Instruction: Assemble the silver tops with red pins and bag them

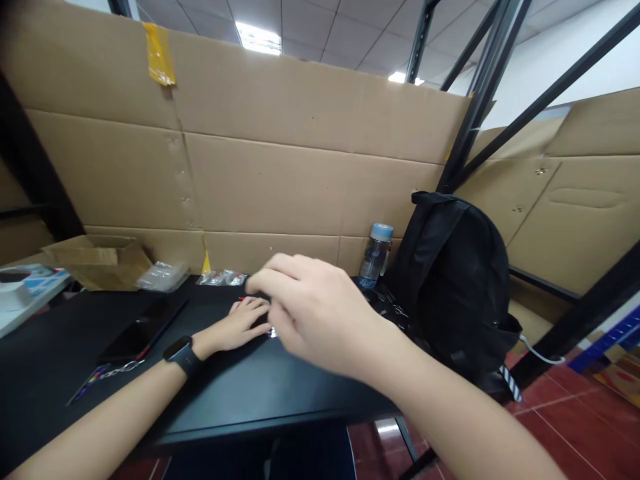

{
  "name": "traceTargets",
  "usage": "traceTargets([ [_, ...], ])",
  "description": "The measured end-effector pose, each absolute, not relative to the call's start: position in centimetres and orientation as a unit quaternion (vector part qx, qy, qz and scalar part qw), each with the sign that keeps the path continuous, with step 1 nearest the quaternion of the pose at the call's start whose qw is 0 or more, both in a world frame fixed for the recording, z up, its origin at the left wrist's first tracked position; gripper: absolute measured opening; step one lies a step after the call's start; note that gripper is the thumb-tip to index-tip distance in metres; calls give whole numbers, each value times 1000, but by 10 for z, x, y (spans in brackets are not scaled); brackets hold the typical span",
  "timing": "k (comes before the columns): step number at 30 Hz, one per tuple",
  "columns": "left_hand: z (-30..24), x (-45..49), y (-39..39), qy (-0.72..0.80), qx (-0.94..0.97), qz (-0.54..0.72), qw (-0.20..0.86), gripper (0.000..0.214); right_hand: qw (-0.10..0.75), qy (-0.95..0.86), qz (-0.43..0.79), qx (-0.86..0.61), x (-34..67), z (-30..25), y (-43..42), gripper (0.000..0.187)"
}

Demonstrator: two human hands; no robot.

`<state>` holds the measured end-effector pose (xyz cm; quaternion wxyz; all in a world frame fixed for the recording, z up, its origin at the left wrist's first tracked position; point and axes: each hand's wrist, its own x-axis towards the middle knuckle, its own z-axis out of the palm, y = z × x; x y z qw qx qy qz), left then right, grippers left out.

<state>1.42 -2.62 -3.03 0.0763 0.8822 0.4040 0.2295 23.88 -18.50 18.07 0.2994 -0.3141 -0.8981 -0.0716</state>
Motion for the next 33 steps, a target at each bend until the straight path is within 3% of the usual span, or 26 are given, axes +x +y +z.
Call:
traceTargets([
  [4,-21,10,-23,377,901,200,78,36,116,-899,24,-421,261,106,-73,40],
  [7,-10,-1,-16,371,892,250,62,36,63,-865,109,-485,282,55,-5,65],
  [10,-3,-21,-3,408,859,307,33,40,90,-822,181,-532,296,20,26,67],
  [14,-8,-47,12,478,831,283,8,41,128,-817,162,-538,300,-3,28,57],
  [23,-21,-27,6,442,867,226,45,21,182,-824,167,-510,288,-1,14,45],
  [29,-19,-3,-12,360,904,227,49,34,181,-824,168,-510,294,-1,11,41],
  [33,-18,-8,-8,388,887,248,26,29,177,-821,170,-515,297,-3,13,42],
])
